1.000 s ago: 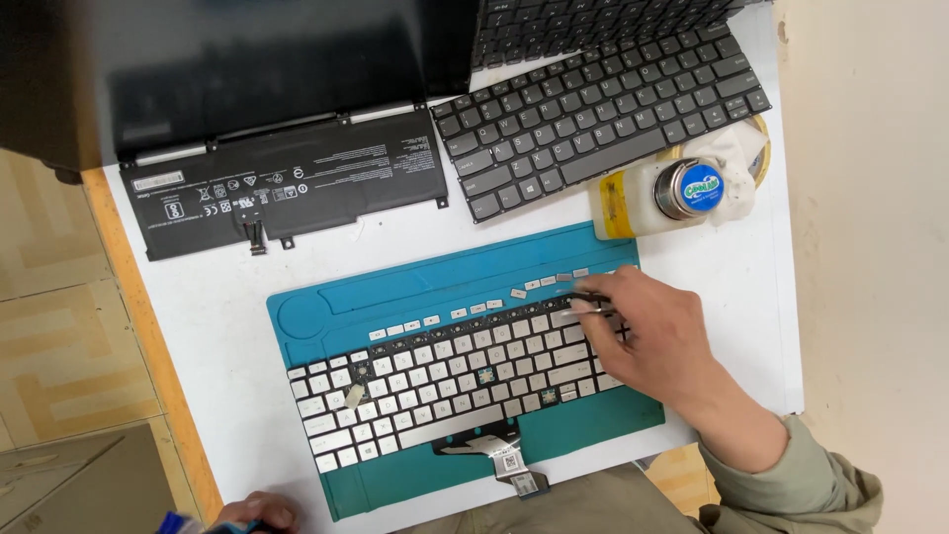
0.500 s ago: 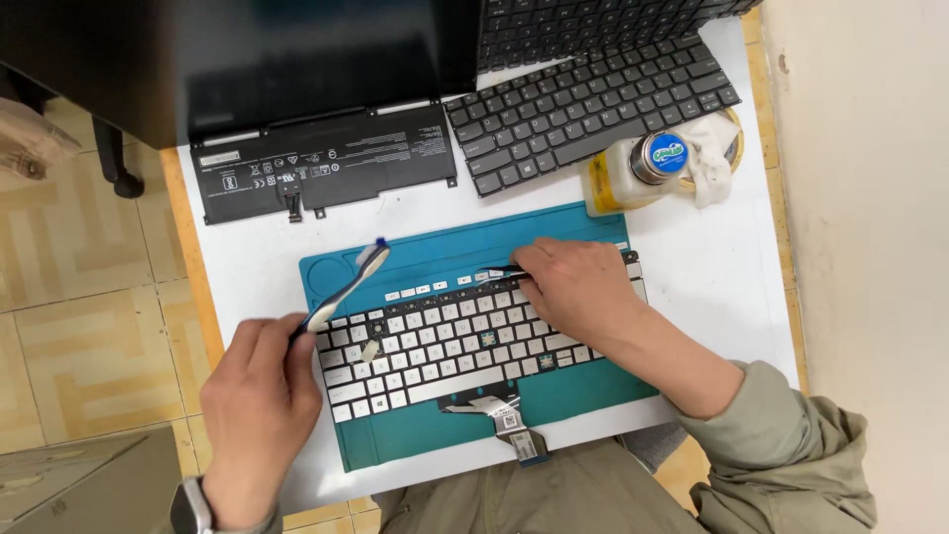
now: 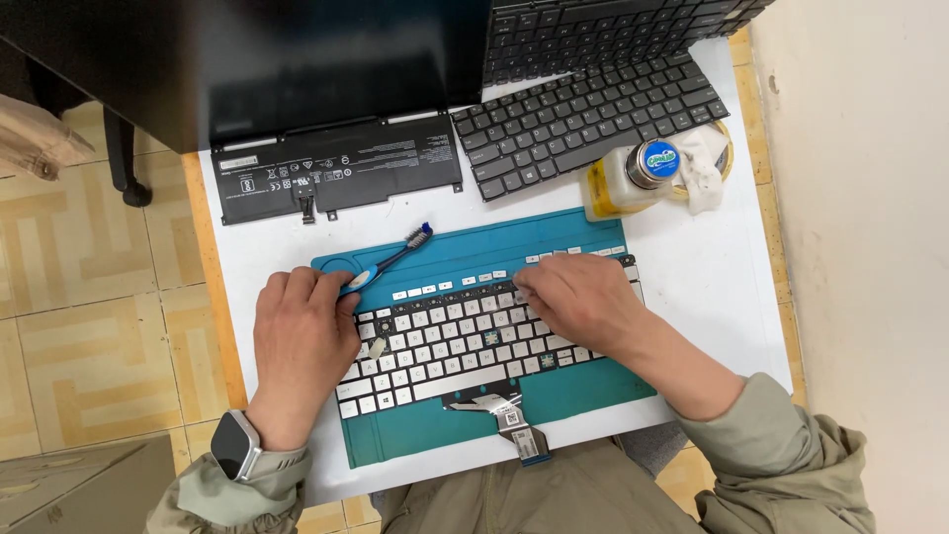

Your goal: Cleaning and reassembling laptop keyboard components using a brush and tweezers

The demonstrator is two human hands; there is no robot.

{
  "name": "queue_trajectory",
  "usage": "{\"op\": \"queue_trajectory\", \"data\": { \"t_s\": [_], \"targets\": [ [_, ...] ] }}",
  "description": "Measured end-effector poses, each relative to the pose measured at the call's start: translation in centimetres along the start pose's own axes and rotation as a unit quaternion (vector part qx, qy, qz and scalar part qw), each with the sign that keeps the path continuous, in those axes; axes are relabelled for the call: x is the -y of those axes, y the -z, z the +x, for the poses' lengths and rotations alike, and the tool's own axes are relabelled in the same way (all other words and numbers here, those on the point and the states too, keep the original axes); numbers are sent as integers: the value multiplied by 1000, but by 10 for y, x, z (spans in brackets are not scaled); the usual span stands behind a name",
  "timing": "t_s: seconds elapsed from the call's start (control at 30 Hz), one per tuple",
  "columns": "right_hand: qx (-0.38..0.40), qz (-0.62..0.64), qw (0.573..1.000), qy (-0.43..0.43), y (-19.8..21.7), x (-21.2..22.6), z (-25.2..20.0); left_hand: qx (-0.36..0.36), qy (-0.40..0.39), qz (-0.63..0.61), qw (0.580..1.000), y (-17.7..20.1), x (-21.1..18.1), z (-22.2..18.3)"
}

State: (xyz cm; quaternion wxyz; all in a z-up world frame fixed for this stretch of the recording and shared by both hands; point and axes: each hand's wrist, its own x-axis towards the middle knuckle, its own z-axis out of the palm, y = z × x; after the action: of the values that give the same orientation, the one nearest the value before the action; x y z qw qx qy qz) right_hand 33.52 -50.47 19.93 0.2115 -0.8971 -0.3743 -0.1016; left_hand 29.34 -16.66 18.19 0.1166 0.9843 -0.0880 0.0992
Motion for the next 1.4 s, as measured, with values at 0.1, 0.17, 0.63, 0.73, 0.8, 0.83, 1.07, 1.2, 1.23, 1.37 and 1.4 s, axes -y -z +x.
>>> {"op": "queue_trajectory", "data": {
  "t_s": [0.1, 0.17, 0.63, 0.73, 0.8, 0.83, 1.07, 1.2, 1.23, 1.37, 1.4],
  "targets": [
    [-151, -77, 977, 128, 8, 7, -4, -43, -29, -20, 998, 12, -15, 4],
    [-203, -97, 958, 181, 12, 13, -5, -78, -56, -43, 994, 22, -37, 6],
    [-264, 23, 933, 244, 15, 34, 1, 209, 36, -743, 635, -1, -121, 6],
    [-261, 44, 933, 243, 17, 38, 8, 213, 79, -774, 591, -3, -121, 1],
    [-260, 51, 934, 240, 20, 41, 11, 215, 81, -779, 583, -8, -118, -2],
    [-259, 56, 935, 237, 22, 42, 13, 216, 81, -785, 575, -10, -117, -3],
    [-147, -18, 989, -30, 41, -19, -96, 221, 90, -804, 544, -12, -94, -3],
    [-63, -285, 924, -247, 50, -36, -142, 291, 134, -748, 581, 0, -84, -1],
    [-28, -374, 879, -294, 45, -44, -159, 288, 130, -753, 577, -2, -81, -3],
    [40, -388, 855, -341, 32, -40, -172, 278, 139, -750, 584, 1, -76, -5],
    [27, -417, 849, -323, 30, -36, -170, 275, 142, -752, 582, 1, -75, -5]
  ]
}}
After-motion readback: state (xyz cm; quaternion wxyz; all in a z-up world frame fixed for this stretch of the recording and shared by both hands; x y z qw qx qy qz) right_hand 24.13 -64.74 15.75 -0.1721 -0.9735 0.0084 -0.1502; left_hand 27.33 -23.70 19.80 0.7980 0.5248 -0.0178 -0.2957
